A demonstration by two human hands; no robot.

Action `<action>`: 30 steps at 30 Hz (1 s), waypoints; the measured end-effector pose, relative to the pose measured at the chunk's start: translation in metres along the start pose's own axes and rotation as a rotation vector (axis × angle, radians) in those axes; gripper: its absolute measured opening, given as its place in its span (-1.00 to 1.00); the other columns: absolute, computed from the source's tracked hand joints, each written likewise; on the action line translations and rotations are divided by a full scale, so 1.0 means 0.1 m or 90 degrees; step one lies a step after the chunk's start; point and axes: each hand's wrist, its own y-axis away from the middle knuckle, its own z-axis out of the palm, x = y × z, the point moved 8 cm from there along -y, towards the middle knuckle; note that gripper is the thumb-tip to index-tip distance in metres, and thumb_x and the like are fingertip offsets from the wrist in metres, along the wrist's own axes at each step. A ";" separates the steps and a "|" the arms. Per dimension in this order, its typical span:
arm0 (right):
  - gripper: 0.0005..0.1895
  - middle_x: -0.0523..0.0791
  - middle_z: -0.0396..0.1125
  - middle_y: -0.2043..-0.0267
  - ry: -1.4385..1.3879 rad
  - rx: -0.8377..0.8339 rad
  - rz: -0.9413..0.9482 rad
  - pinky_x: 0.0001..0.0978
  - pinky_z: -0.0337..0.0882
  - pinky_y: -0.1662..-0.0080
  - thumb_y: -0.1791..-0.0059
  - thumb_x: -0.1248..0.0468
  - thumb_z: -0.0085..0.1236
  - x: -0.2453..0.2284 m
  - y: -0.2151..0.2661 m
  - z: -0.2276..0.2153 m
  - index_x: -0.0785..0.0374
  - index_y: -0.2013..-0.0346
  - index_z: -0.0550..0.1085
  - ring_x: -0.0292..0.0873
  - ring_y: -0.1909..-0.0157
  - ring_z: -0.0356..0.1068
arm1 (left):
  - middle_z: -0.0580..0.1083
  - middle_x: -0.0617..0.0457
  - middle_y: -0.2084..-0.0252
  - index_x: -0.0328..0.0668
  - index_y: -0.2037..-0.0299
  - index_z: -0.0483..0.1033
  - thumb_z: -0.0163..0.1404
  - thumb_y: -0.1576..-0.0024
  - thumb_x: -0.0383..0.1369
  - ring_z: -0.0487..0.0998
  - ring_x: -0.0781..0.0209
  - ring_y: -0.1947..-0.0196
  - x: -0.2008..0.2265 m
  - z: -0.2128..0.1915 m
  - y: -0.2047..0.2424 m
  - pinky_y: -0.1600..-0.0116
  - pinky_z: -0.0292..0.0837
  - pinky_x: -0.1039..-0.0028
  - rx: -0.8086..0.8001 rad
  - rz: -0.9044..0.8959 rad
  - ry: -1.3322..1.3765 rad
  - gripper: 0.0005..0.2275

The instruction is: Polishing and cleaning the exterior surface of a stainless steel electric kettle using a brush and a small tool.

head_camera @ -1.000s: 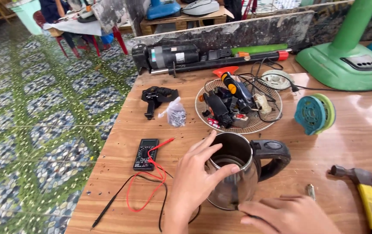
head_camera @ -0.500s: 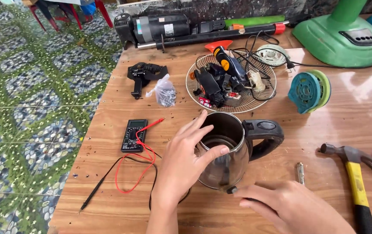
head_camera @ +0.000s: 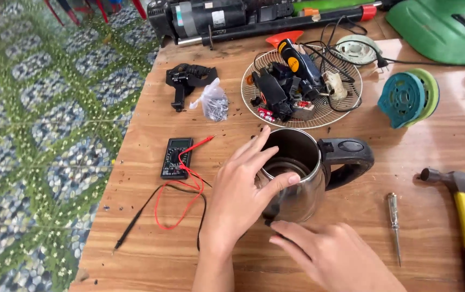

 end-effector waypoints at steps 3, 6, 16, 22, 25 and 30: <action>-0.78 -0.31 0.59 0.28 0.020 0.158 0.032 -0.39 0.51 0.42 0.07 0.14 0.29 -0.14 -0.05 -0.30 0.05 0.15 0.60 -0.38 0.56 0.52 | 0.25 -0.02 -0.47 -0.24 -0.15 0.56 -0.03 -0.11 0.10 0.28 0.00 -0.43 -0.08 -0.02 0.00 -0.32 0.18 0.14 -0.007 -0.030 0.014 -0.41; -0.77 -0.34 0.57 0.34 0.050 0.149 0.050 -0.40 0.30 0.62 0.06 0.17 0.27 -0.10 0.01 -0.18 0.04 0.11 0.57 -0.34 0.75 0.31 | 0.27 -0.09 -0.45 -0.28 -0.15 0.54 -0.03 -0.15 0.00 0.30 0.00 -0.44 -0.06 -0.04 0.04 -0.37 0.19 0.21 -0.003 0.018 0.053 -0.47; -0.74 -0.20 0.53 0.52 0.012 0.020 0.083 -0.21 0.45 0.48 0.05 0.05 0.25 0.00 -0.11 -0.05 -0.05 0.10 0.57 -0.17 0.60 0.49 | 0.26 -0.12 -0.45 -0.34 -0.14 0.53 -0.05 -0.19 -0.04 0.29 -0.04 -0.45 -0.05 -0.10 -0.03 -0.40 0.18 0.18 -0.005 0.070 0.070 -0.49; -0.78 -0.24 0.56 0.45 0.007 0.007 0.043 -0.30 0.44 0.51 0.06 0.03 0.26 0.20 0.17 0.09 -0.04 0.16 0.56 -0.31 0.57 0.57 | 0.26 -0.10 -0.46 -0.34 -0.15 0.53 -0.05 -0.18 -0.02 0.28 -0.03 -0.45 -0.06 -0.05 0.01 -0.38 0.19 0.18 -0.005 0.059 0.078 -0.48; -0.84 -0.33 0.57 0.50 0.011 0.046 0.090 -0.41 0.46 0.49 0.10 0.04 0.27 0.08 0.06 -0.22 -0.14 0.24 0.61 -0.39 0.60 0.55 | 0.26 -0.15 -0.45 -0.37 -0.14 0.53 -0.01 -0.17 -0.07 0.27 -0.05 -0.45 -0.06 -0.11 0.01 -0.39 0.17 0.18 0.003 0.060 0.090 -0.50; -0.74 -0.45 0.64 0.16 -0.041 -0.159 0.196 -0.29 0.66 0.28 0.07 -0.19 0.24 0.89 0.38 0.51 -0.44 0.10 0.62 -0.27 0.23 0.71 | 0.26 -0.10 -0.47 -0.35 -0.15 0.53 0.00 -0.19 -0.06 0.25 0.03 -0.46 -0.04 -0.09 -0.03 -0.38 0.15 0.20 0.003 0.070 0.085 -0.51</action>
